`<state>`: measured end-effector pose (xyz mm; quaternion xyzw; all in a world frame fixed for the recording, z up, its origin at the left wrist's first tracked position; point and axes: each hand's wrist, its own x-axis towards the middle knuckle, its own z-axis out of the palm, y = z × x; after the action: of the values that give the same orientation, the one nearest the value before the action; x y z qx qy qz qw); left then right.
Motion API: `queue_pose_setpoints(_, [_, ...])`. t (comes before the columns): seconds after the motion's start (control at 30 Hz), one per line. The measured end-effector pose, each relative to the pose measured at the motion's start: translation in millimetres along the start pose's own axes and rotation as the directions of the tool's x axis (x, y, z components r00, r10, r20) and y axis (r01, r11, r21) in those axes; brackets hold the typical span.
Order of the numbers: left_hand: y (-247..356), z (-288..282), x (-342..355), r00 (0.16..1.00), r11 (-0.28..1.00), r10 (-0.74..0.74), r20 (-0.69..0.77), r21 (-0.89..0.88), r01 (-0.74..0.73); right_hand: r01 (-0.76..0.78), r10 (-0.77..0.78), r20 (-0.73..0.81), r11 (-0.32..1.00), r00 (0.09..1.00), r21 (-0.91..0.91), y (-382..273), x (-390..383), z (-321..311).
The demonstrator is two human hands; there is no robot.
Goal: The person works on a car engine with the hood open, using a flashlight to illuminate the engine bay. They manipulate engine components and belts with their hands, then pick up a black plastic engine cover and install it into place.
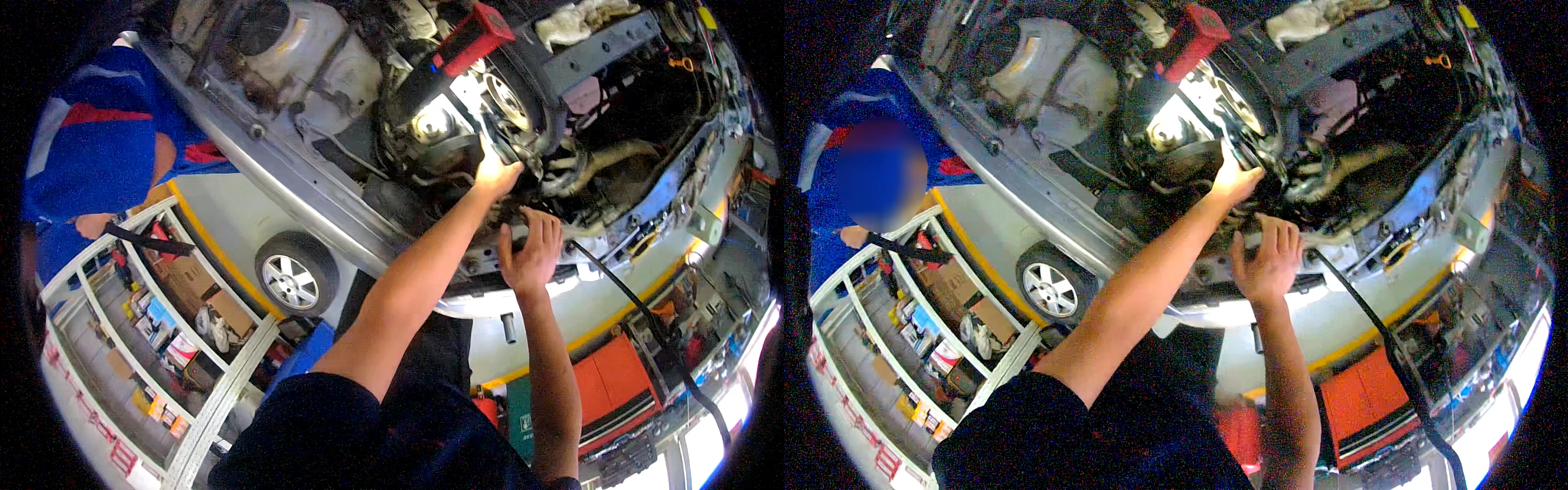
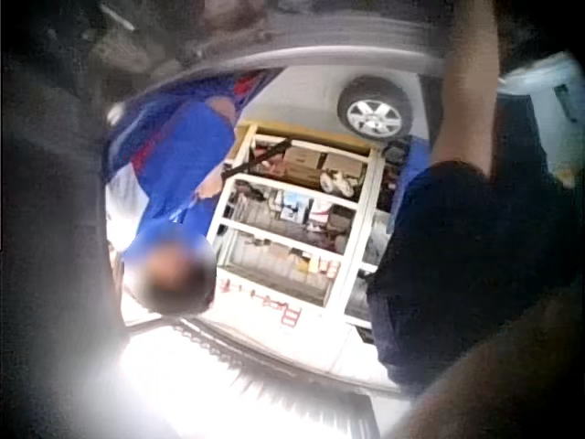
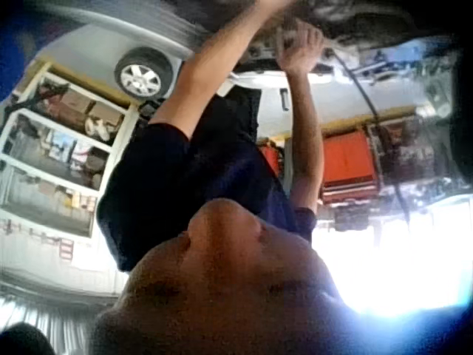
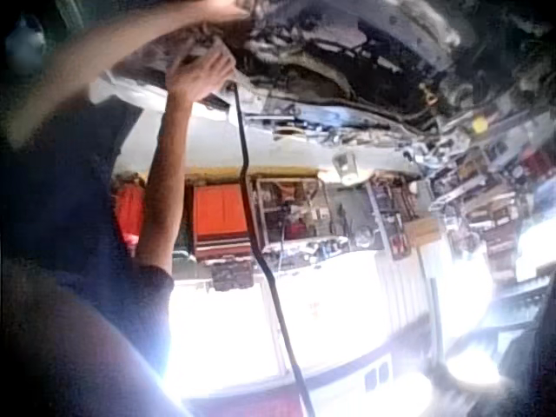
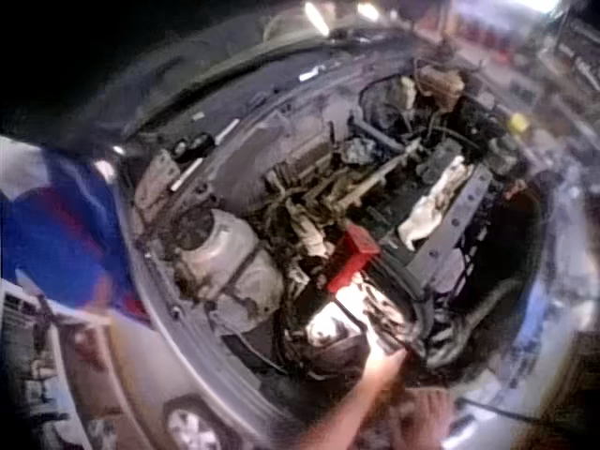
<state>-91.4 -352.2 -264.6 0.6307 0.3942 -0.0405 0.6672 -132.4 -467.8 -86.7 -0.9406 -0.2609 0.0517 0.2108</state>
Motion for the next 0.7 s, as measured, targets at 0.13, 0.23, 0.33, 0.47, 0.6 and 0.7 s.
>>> queue_pose_setpoints(0.13, [53.8, -14.0, 13.2, 0.998, 0.974, -0.044, 0.045, -0.220, 0.053, -0.069, 0.069, 0.035, 0.997, 0.997, -0.028, 7.8, -4.7, -7.3])
queue_pose_setpoints(0.23, [72.5, -33.5, 27.0, 0.919, 0.820, -0.306, 0.247, -0.423, 0.387, -0.101, 0.101, 0.076, 0.995, 0.992, -0.005, 4.4, -5.9, -8.6])
queue_pose_setpoints(0.33, [34.0, -4.7, -3.9, 0.999, 1.000, 0.003, 0.038, -0.006, -0.003, -0.051, 0.050, 0.028, 0.998, 0.998, 0.030, 4.5, -4.4, -5.8])
queue_pose_setpoints(0.47, [46.9, -18.1, 19.6, 0.987, 0.991, -0.112, 0.119, -0.056, 0.119, -0.078, 0.078, 0.040, 0.997, 0.996, 0.004, 5.3, -5.6, -4.9])
queue_pose_setpoints(0.6, [82.8, -29.3, 20.2, 0.936, 0.939, -0.260, 0.238, -0.161, 0.302, -0.109, 0.110, 0.042, 0.994, 0.993, -0.024, 9.4, -7.1, -6.7])
queue_pose_setpoints(0.7, [9.3, -2.6, -1.1, 0.939, 0.941, -0.277, 0.203, 0.255, 0.223, -0.011, 0.010, 0.016, 0.999, 1.000, 0.034, 8.8, -11.4, -1.7])
